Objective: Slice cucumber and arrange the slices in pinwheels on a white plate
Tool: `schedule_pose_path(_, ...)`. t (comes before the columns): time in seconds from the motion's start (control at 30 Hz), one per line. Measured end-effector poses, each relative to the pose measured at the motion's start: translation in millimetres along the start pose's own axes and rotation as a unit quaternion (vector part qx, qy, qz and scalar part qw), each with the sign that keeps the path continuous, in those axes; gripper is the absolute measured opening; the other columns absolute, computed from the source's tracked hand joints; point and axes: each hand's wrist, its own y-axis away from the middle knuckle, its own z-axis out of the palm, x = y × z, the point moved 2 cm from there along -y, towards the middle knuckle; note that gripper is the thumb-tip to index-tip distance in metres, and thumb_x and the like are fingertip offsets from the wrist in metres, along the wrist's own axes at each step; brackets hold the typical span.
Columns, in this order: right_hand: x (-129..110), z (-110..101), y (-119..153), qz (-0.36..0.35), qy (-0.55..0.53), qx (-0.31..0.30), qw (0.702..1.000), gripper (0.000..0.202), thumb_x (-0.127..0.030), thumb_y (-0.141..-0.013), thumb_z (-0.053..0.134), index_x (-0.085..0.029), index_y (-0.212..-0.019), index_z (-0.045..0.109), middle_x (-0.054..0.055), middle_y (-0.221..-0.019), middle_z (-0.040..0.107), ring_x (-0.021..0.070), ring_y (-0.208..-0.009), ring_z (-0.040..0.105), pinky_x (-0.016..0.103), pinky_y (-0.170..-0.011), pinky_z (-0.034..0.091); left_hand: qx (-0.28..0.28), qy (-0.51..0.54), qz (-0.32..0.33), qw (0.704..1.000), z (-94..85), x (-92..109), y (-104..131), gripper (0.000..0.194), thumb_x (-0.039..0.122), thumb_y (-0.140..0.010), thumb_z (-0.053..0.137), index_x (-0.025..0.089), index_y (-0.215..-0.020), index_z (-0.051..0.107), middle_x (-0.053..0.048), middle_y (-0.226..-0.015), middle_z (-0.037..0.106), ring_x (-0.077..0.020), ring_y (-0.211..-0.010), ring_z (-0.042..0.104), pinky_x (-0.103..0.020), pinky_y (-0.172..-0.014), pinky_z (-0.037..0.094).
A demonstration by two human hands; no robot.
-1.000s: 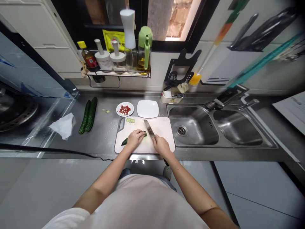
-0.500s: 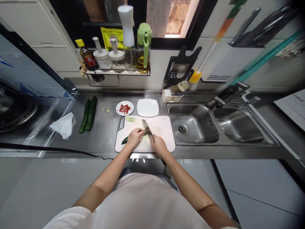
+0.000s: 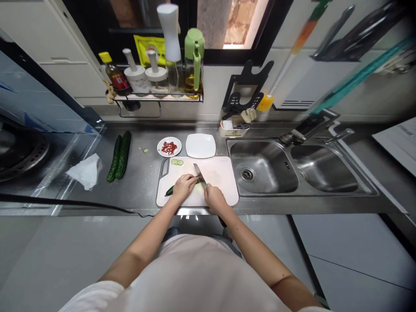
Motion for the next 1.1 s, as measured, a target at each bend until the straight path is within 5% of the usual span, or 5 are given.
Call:
schedule_pose_path(0.5, 9.4, 6.4, 20.7, 0.004, 0.026, -0.011, 1.0, 0.027, -0.018, -0.096, 0.035, -0.011, -0.107, 0.059, 0.017, -0.095, 0.069, 0.0248, -0.092, 0.067, 0.028, -0.071, 0.042, -0.01, 0.008, -0.009, 1.0, -1.5, 0.0, -2.8, 0.023, 0.027, -0.093, 0.052, 0.024, -0.106, 0.071, -0.005, -0.1, 0.066, -0.0164, -0.093, 0.058, -0.029, -0.084, 0.048)
schedule_pose_path(1.1, -3.4, 2.9, -4.7, 0.006, 0.008, -0.006, 1.0, 0.028, -0.018, -0.095, 0.037, -0.01, -0.111, 0.059, 0.018, -0.101, 0.068, 0.0243, -0.098, 0.065, 0.029, -0.078, 0.045, -0.014, 0.01, -0.012, 1.0, -3.0, 0.3, -4.0, 0.024, 0.027, -0.093, 0.051, 0.024, -0.106, 0.071, -0.005, -0.1, 0.066, -0.0165, -0.092, 0.058, -0.029, -0.082, 0.048)
